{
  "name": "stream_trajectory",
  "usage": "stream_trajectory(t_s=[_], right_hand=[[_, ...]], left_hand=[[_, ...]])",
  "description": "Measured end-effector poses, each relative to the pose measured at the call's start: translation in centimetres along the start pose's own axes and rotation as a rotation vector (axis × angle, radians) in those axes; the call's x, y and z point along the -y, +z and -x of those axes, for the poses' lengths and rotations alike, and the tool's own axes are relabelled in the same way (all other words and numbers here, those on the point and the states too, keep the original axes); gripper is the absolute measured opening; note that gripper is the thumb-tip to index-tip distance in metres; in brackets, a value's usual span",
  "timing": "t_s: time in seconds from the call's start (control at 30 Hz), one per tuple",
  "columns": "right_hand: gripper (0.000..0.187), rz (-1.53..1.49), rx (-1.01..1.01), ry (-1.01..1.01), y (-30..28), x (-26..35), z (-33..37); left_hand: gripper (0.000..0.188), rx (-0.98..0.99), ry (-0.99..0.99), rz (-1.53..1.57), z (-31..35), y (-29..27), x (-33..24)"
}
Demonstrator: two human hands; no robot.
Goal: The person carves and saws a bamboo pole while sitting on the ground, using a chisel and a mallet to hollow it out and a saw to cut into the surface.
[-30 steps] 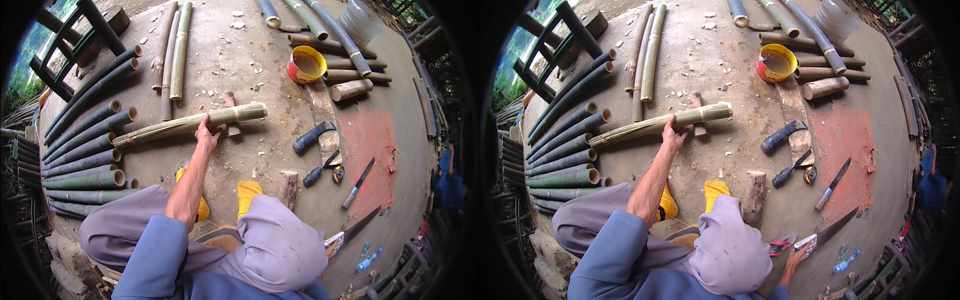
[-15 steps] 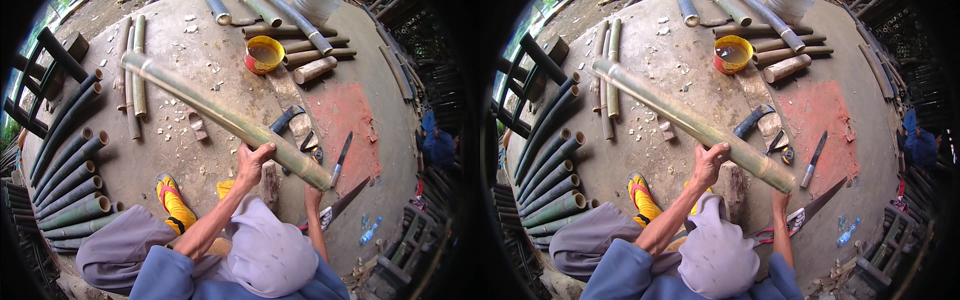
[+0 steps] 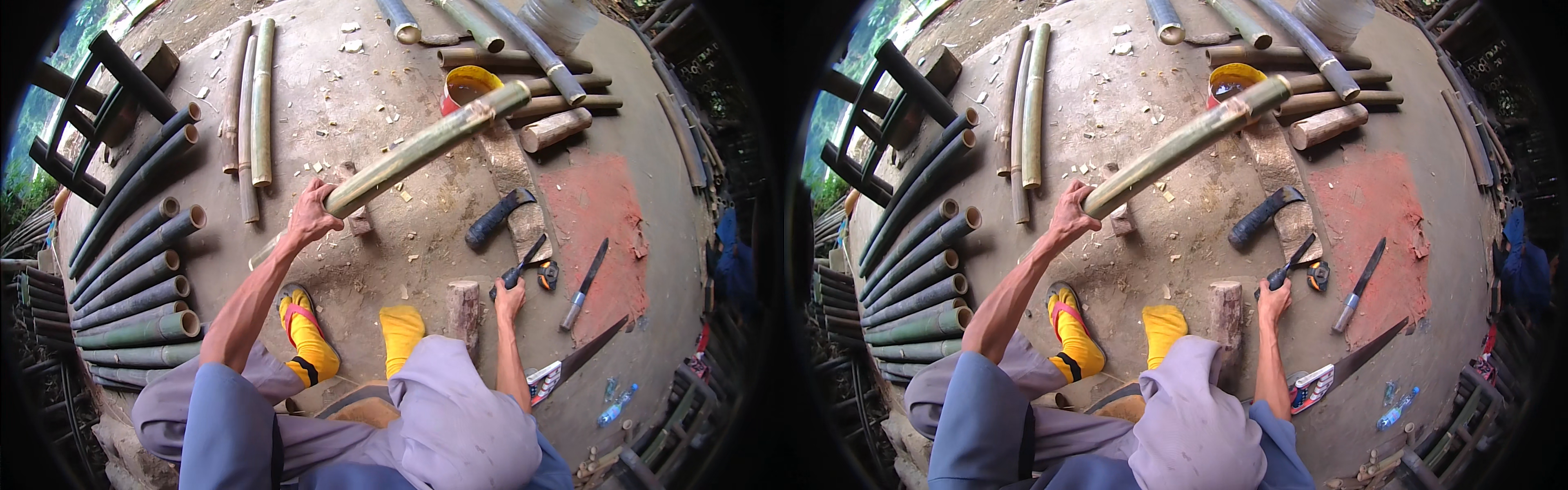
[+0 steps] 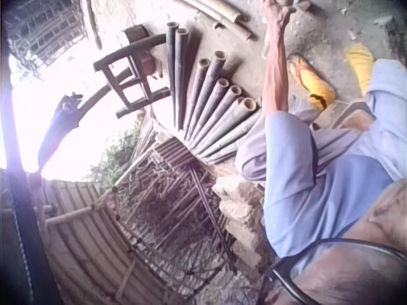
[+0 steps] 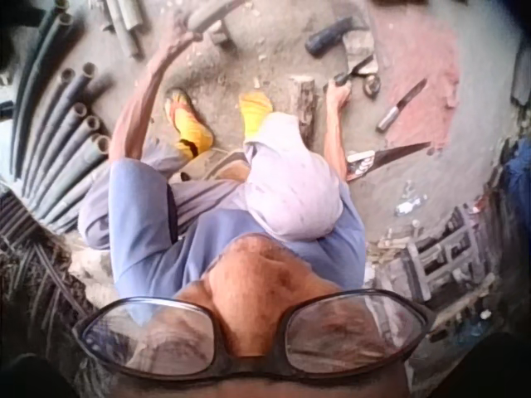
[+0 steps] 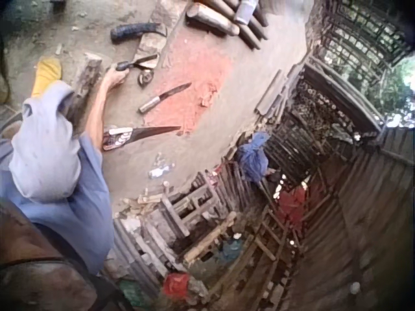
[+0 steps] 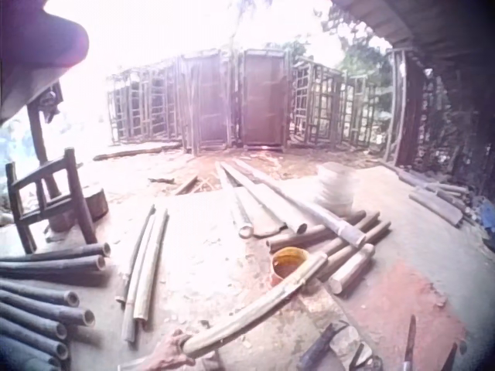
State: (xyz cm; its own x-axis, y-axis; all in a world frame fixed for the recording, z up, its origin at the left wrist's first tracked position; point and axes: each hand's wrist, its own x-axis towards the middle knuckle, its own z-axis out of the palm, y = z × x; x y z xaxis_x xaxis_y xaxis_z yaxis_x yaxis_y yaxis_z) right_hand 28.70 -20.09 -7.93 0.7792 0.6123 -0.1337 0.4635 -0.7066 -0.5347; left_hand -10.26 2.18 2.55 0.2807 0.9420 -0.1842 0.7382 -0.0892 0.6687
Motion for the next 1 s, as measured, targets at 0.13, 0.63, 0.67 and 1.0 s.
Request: stream_trajectory(t_s=[0.13, 0.63, 0.67, 1.0], right_hand=[[0.036, -0.265, 0.058, 0.156, -1.5, -0.2, 0.9], [0.035, -0.601, 0.420, -0.328, -7.6, 13.0, 9.7], [0.035, -0.548, 0.447, -0.416, -7.5, 14.8, 10.1], [0.056, -0.308, 0.675, -0.683, -4.4, 18.9, 12.4]], left_hand=[[0.063, 0.023, -0.075, -0.076, 0.4, 1.2, 3.7], [0.063, 0.012, -0.016, -0.020, 4.9, 5.3, 6.2], [0.065, -0.013, 0.000, -0.073, 4.9, 5.3, 6.3], [0.051, -0.107, 0.615, 0.049, 10.8, 9.2, -5.4]])
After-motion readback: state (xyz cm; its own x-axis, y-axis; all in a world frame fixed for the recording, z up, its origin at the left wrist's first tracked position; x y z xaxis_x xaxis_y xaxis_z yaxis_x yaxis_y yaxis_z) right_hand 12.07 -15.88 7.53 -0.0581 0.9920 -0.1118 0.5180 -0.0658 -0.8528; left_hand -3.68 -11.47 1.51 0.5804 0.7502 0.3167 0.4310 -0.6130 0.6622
